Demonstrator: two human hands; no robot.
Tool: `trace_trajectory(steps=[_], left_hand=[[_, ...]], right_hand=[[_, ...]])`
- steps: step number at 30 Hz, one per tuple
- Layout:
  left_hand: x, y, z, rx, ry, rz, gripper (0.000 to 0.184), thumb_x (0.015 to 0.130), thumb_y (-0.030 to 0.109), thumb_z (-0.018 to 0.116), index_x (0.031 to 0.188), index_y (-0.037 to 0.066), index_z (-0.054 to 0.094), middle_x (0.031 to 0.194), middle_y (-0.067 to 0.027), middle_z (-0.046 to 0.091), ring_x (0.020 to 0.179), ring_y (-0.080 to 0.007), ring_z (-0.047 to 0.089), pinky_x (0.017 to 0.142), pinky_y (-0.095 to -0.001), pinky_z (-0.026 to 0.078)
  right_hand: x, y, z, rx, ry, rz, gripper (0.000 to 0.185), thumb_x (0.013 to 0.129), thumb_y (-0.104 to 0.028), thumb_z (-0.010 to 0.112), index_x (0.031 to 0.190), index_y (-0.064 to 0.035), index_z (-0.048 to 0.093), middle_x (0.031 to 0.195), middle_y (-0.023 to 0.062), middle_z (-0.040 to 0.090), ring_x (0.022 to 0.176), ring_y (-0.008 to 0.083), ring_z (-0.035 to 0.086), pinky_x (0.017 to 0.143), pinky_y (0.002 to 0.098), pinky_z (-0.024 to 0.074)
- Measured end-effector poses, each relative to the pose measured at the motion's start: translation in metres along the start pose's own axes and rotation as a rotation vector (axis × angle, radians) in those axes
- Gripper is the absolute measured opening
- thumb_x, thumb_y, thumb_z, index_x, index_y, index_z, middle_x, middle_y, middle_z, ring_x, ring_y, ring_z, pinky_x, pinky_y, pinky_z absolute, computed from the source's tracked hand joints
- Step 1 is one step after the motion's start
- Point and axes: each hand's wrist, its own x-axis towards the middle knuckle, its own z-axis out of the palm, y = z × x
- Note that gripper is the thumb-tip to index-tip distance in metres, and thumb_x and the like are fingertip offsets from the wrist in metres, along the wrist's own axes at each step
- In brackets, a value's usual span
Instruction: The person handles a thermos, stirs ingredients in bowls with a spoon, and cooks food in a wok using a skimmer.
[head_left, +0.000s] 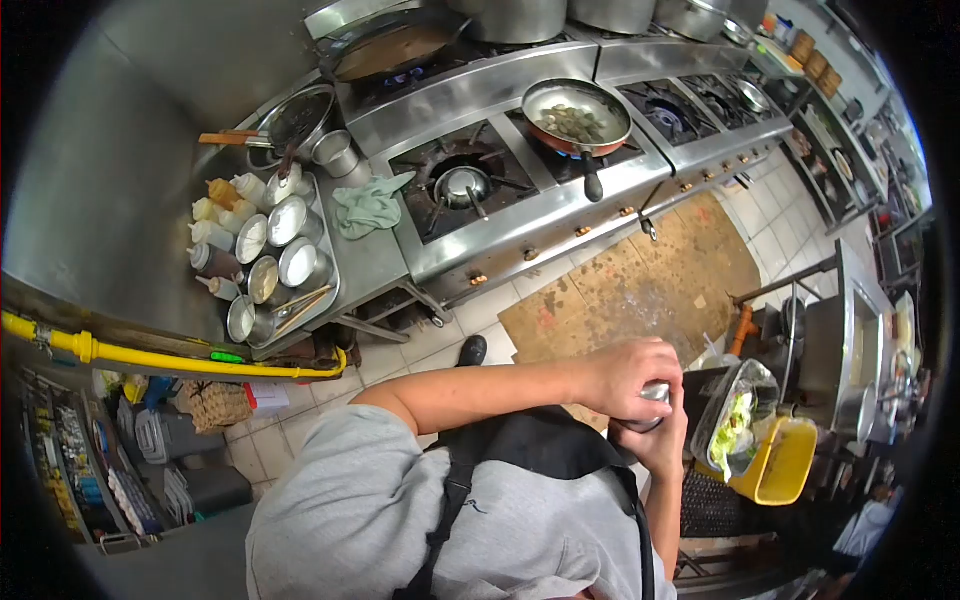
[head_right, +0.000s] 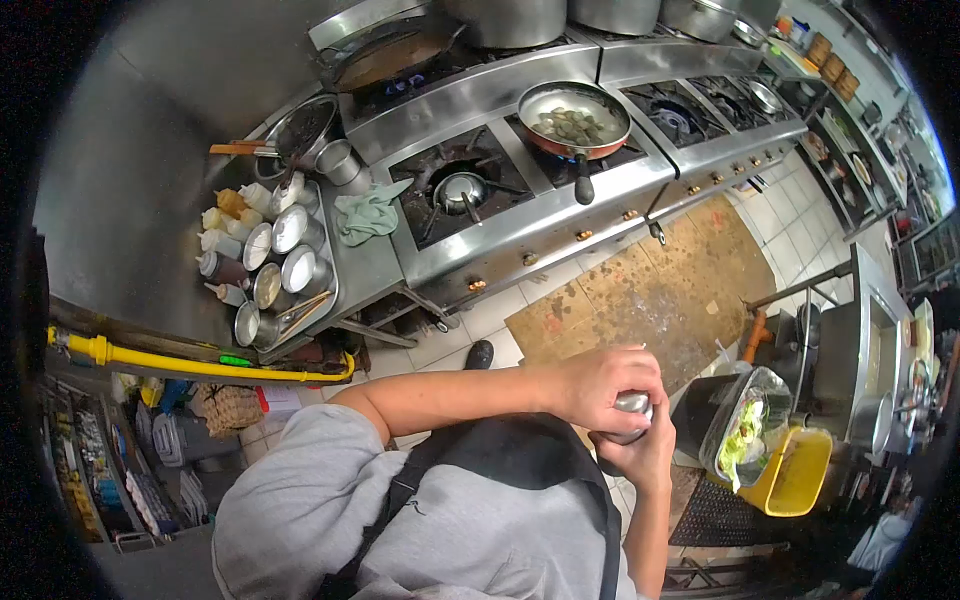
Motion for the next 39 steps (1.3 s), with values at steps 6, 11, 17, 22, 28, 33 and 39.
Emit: trace_trajectory(steps=[6, 11, 17, 22, 28, 33, 39], left_hand=[[-0.001, 0.004, -0.028, 0.363, -0.079, 0.27, 0.049, 0.069, 0.044, 0.072, 0.103, 0.01, 0.059, 0.087, -0.0098, 0.056, 0.083, -0.0273, 0.058, 0.072, -0.0399, 0.044], [-0.011, 0.009, -0.002, 0.466, 0.037, -0.028, 0.052, 0.076, 0.046, 0.068, 0.106, 0.007, 0.055, 0.091, -0.0124, 0.056, 0.087, -0.0315, 0.06, 0.076, -0.0419, 0.047], [-0.016, -0.003, 0.013, 0.417, 0.163, -0.358, 0.049, 0.078, 0.045, 0.066, 0.102, 0.004, 0.056, 0.088, -0.016, 0.057, 0.08, -0.0356, 0.061, 0.071, -0.0458, 0.05], [-0.02, -0.007, 0.003, 0.436, 0.05, -0.111, 0.056, 0.079, 0.048, 0.067, 0.111, 0.005, 0.055, 0.096, -0.0154, 0.058, 0.089, -0.0353, 0.061, 0.078, -0.0449, 0.049], [-0.025, -0.032, -0.04, 0.412, 0.082, 0.148, 0.096, 0.07, 0.056, 0.075, 0.145, 0.012, 0.034, 0.139, -0.016, 0.045, 0.123, -0.0336, 0.05, 0.099, -0.0417, 0.044], [-0.051, -0.084, -0.042, 0.486, 0.164, -0.236, 0.092, 0.075, 0.06, 0.069, 0.145, 0.01, 0.035, 0.136, -0.0172, 0.048, 0.123, -0.0338, 0.05, 0.104, -0.0436, 0.042], [0.007, 0.01, -0.004, 0.074, 0.179, 0.002, 0.055, 0.08, 0.045, 0.067, 0.119, 0.006, 0.06, 0.111, -0.0139, 0.062, 0.107, -0.034, 0.058, 0.09, -0.0427, 0.047]], right_hand=[[0.002, -0.008, -0.012, 0.031, -0.082, -0.015, 0.088, 0.05, -0.025, 0.088, 0.125, -0.0022, 0.047, 0.099, 0.0188, 0.067, 0.09, 0.0305, 0.068, 0.078, 0.0385, 0.0532], [0.001, -0.014, -0.004, -0.122, 0.041, -0.026, 0.089, 0.049, -0.025, 0.088, 0.124, -0.0002, 0.047, 0.098, 0.0208, 0.066, 0.089, 0.0338, 0.067, 0.078, 0.0398, 0.0534], [0.005, -0.012, 0.004, -0.277, 0.065, 0.01, 0.085, 0.051, -0.023, 0.087, 0.123, 0.0, 0.048, 0.102, 0.0207, 0.064, 0.089, 0.0357, 0.066, 0.076, 0.0397, 0.0535], [0.0, -0.007, -0.003, -0.095, -0.018, -0.005, 0.086, 0.051, -0.023, 0.087, 0.124, -0.0003, 0.048, 0.102, 0.0204, 0.065, 0.092, 0.0335, 0.067, 0.079, 0.0396, 0.0531], [-0.007, 0.007, -0.008, 0.012, -0.002, 0.022, 0.091, 0.051, -0.026, 0.086, 0.128, 0.0001, 0.045, 0.106, 0.019, 0.064, 0.097, 0.0298, 0.065, 0.085, 0.0382, 0.0503], [-0.01, 0.011, -0.008, 0.067, 0.15, 0.052, 0.094, 0.05, -0.027, 0.086, 0.129, 0.0009, 0.043, 0.11, 0.0172, 0.062, 0.099, 0.0269, 0.063, 0.09, 0.0377, 0.0475], [0.003, 0.005, -0.005, -0.164, 0.061, -0.026, 0.091, 0.054, -0.029, 0.085, 0.129, 0.0008, 0.042, 0.107, 0.017, 0.062, 0.096, 0.026, 0.063, 0.083, 0.0366, 0.0499]])
